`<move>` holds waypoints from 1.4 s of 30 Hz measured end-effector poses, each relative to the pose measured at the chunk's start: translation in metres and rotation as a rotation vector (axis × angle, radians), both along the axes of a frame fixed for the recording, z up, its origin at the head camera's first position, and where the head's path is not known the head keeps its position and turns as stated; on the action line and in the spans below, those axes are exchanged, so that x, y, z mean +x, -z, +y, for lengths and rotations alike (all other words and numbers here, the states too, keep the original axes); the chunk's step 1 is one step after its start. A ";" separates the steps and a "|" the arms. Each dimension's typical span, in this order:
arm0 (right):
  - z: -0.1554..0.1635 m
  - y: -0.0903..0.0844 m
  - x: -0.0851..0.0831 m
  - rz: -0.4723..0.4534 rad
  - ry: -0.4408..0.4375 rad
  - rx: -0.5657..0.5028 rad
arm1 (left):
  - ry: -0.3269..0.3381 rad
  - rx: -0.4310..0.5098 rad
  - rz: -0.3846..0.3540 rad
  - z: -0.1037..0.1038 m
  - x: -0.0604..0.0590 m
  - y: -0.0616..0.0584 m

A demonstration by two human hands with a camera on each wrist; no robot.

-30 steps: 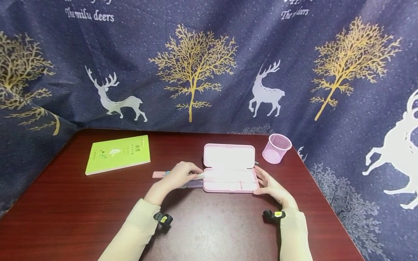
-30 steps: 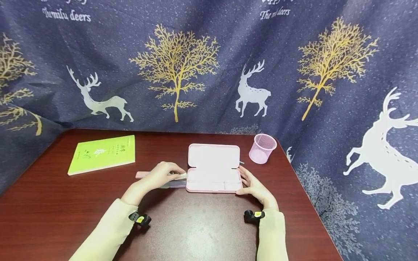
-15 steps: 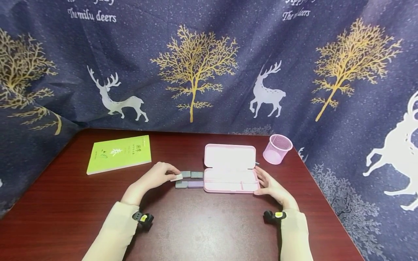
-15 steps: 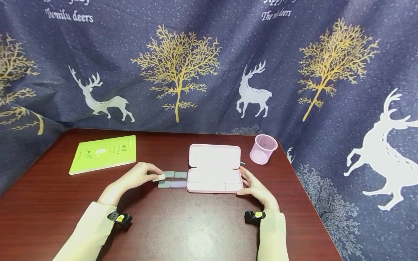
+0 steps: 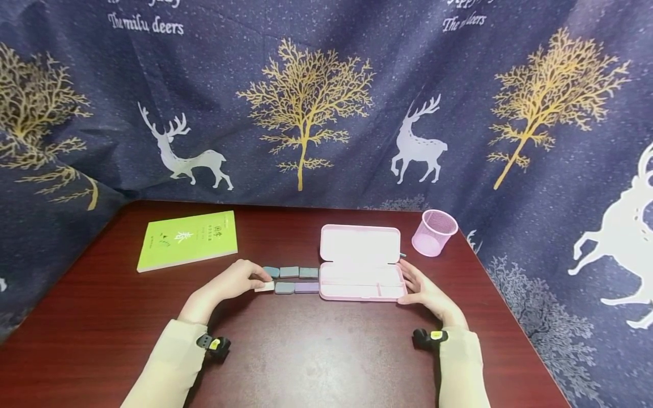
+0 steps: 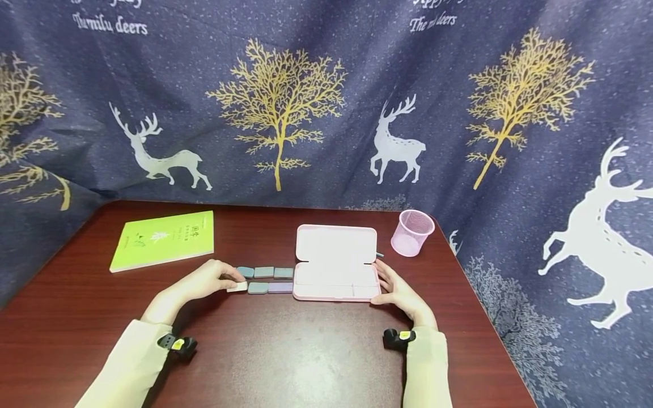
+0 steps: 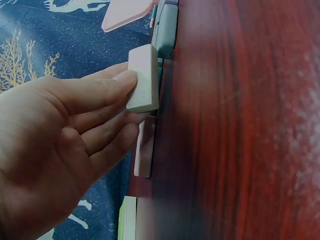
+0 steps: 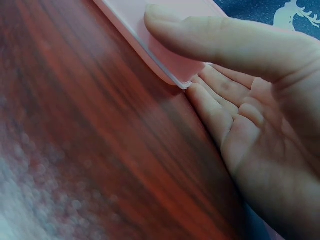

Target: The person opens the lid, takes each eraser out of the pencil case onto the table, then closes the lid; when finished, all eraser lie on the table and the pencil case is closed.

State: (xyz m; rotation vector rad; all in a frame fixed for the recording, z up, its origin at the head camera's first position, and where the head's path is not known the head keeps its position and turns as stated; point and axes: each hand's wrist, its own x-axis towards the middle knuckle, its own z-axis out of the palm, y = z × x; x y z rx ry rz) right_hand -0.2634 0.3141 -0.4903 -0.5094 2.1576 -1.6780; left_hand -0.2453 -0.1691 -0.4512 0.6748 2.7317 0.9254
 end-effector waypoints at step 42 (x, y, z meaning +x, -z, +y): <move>0.001 0.001 -0.003 -0.002 -0.004 -0.029 | -0.027 -0.043 0.031 0.004 -0.003 0.001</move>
